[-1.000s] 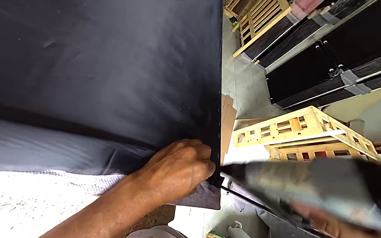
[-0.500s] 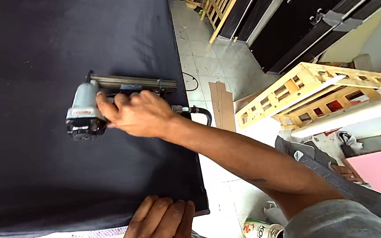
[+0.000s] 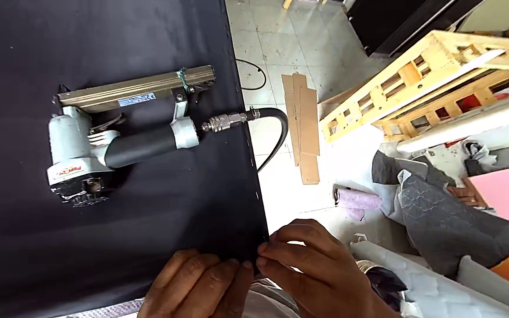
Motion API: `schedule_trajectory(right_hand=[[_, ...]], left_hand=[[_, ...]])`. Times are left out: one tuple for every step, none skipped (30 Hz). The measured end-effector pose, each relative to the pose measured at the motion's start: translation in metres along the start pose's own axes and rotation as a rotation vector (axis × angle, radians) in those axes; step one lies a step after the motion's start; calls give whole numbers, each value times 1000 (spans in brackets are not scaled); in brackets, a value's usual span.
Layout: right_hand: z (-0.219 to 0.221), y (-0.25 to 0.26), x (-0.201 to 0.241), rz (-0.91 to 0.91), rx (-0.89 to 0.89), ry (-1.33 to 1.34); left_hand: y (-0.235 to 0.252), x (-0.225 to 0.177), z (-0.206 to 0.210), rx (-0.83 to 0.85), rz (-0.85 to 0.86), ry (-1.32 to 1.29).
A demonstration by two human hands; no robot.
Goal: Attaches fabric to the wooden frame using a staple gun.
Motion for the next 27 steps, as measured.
schedule_trajectory(right_hand=[[1,-1,0,-1,-23,0],[2,-2,1,-7,-32,6],[3,-4,2,-16,-39,18],[4,-5,3,-31,-47,26],[5,-7,5,-48,-48,27],[5,-8,7,-68,-47,20],[6,-9,9,-93,-40,2],[6,-10,12,-126,-28,-24],[6,-10,15,-169,-11,-47],[5,-9,17,-215,13,-58],[4,-7,19,-259,45,-69],[3,-5,21,-298,78,-82],[3,-3,23,-331,110,-91],[2,0,24,-354,144,-100],[2,2,25,-370,180,-108],[2,5,26,-373,217,-114],[3,7,27,-372,259,-121],[3,7,27,-368,306,-128],[3,7,28,-364,359,-145],[3,6,28,-358,415,-164],[3,6,28,-347,477,-173],[1,9,25,-329,541,-163],[-2,17,21,-302,594,-123],[-5,32,16,-278,621,-71],[-10,56,11,-278,589,-62],[-11,86,7,-307,498,-124],[-6,118,2,-341,408,-219]], left_hand=[[1,1,1,11,2,11],[2,0,2,32,-6,27],[3,0,4,52,-11,44],[4,-1,5,69,-9,50],[4,-2,6,72,3,35],[2,-4,7,61,29,13],[1,-7,7,45,66,0],[-2,-9,7,33,107,6],[-4,-12,8,27,150,15],[-6,-14,8,27,185,17],[-6,-15,8,36,213,22],[-5,-16,8,54,235,29],[-4,-18,9,76,252,27],[-2,-19,9,98,264,25],[-1,-20,10,120,268,30],[1,-21,10,142,263,44],[3,-22,11,170,248,56],[3,-23,11,196,222,70],[2,-23,12,225,195,86],[0,-24,13,261,160,97],[-2,-23,14,295,123,106],[-5,-23,15,310,94,115],[-8,-22,16,312,70,117],[-11,-22,17,300,56,118],[-12,-21,17,278,53,115],[-13,-20,18,259,55,113],[-13,-20,19,248,61,117]])
Point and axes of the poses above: each hand's wrist, its own y-axis towards the middle knuckle, its own z-axis out of the palm, x = y × z, the point moved 8 cm from there along y, towards the middle knuckle, and after that the axes turned 3 degrees about z, right-handed, at the moved point
